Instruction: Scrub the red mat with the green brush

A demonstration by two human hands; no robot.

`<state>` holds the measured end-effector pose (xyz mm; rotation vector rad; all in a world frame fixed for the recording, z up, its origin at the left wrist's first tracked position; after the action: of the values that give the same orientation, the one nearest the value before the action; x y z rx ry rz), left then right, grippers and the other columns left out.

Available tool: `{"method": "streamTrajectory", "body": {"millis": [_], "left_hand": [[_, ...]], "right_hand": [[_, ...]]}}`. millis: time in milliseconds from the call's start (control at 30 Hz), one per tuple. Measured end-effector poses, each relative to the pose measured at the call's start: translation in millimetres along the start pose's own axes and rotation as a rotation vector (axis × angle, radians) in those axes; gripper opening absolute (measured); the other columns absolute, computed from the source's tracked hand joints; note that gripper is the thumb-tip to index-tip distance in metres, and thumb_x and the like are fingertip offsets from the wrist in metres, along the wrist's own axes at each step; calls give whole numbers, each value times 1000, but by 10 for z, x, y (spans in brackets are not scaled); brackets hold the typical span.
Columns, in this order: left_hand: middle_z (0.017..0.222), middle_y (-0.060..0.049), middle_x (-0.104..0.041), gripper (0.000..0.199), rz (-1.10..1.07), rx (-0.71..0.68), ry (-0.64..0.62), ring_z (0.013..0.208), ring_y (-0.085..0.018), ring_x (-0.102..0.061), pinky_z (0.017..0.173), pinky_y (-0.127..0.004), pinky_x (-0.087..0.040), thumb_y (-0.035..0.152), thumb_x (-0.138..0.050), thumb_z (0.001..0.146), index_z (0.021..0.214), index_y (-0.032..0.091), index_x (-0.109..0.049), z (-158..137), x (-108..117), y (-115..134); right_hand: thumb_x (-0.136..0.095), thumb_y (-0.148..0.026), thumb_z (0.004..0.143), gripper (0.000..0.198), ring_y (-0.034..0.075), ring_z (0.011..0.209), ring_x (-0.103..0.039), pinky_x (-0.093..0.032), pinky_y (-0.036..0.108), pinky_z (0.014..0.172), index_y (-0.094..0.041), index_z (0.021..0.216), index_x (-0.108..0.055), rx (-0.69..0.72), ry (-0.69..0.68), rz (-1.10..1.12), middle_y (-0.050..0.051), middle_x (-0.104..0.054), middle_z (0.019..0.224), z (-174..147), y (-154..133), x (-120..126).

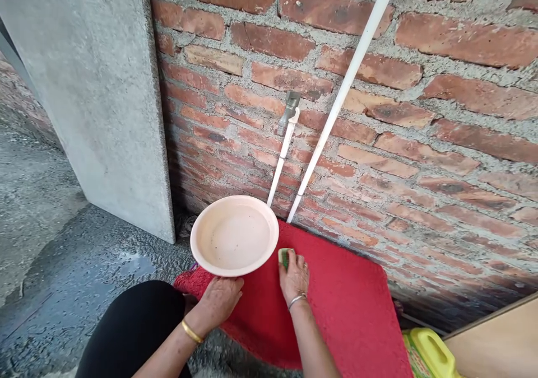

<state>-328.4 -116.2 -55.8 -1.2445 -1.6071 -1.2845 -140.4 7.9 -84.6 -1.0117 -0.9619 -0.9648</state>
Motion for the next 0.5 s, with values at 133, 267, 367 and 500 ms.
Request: {"method": "streamTrajectory", "body": {"millis": [133,267,367,500], "left_hand": [[117,-16,-67,29,5,-52,7,116,-30,-61,100,-47,-46,15,-42,95,110,16,-67,-19,-17,151],[127,-14,-63,32,23,-123,20,123,-29,-56,105,-46,-44,14,-39,97,115,17,-65,-23,-93,298],[133,-15,-59,31,20,-165,40,128,-29,-53,109,-48,-41,15,-40,97,117,16,-64,-7,-141,354],[138,-16,-56,30,32,-160,35,131,-30,-50,110,-49,-39,19,-44,97,118,16,-64,25,-186,350]], "right_hand": [[-50,-46,88,47,26,94,-63,-48,41,89,-23,127,-60,-153,41,-76,12,-66,110,-123,919,241],[-43,-57,82,58,33,90,-66,-50,49,86,-20,122,-62,-357,91,-63,17,-66,102,-447,1937,554],[-43,-69,72,67,38,84,-67,-50,56,81,-23,116,-65,-519,134,-3,17,-66,92,-806,2684,796],[-47,-79,61,68,45,82,-66,-48,60,73,-30,104,-67,-746,191,7,20,-66,90,-1311,3441,1103]]}}
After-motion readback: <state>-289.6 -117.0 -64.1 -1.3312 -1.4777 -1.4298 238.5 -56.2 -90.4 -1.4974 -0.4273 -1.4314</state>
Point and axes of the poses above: each hand's wrist, its own z-axis towards the middle knuckle, its own x-axis out of the back of the hand, y = z × x, the point moved 6 cm from there along z, towards the middle knuckle
